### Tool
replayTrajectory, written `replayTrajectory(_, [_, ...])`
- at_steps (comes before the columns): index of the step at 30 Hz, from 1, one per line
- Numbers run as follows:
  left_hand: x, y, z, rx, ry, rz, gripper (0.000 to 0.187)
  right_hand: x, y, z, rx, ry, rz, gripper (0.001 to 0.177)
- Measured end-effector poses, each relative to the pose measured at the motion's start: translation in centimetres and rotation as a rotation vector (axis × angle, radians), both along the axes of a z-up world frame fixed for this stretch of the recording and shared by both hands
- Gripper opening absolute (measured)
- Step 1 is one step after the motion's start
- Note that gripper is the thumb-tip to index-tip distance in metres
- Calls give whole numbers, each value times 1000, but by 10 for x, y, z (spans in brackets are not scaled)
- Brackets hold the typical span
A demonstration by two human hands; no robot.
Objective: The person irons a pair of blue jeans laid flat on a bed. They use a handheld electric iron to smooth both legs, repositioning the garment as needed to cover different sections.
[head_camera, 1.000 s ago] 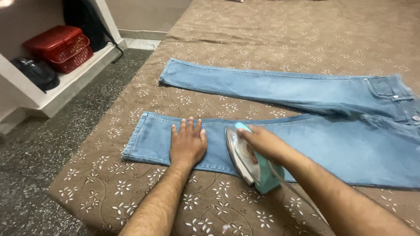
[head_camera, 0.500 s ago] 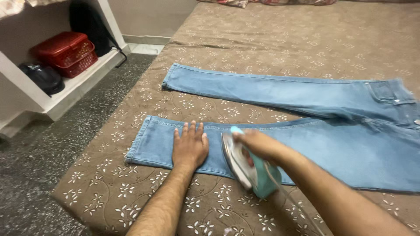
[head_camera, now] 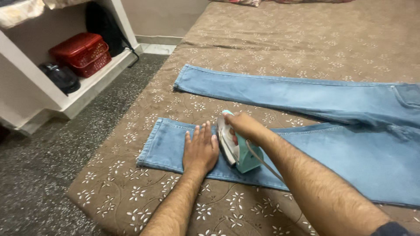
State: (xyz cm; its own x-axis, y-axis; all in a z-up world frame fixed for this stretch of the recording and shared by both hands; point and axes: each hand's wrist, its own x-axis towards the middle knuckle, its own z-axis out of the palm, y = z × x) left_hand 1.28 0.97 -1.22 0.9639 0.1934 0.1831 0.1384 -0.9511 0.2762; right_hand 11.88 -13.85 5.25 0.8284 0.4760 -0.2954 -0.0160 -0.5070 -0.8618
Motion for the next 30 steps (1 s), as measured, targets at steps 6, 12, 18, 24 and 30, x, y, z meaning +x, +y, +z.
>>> replayTrajectory(6, [-3, 0, 0, -35, -7, 1, 65, -48, -35, 5, 62, 120, 20, 50])
replayTrajectory(12, [-5, -1, 3, -63, -17, 2, 64, -100, -74, 18, -11, 145, 13, 49])
replayTrajectory(18, [-6, 0, 2, -121, -34, 7, 70, -23, -13, -7, 36, -56, 2, 55])
replayTrajectory(24, [-3, 1, 0, -155, -82, 13, 70, 13, 22, -8, -17, 7, -32, 54])
replayTrajectory(30, [-2, 6, -7, -163, -57, -17, 62, -66, -39, 8, 26, 141, 4, 50])
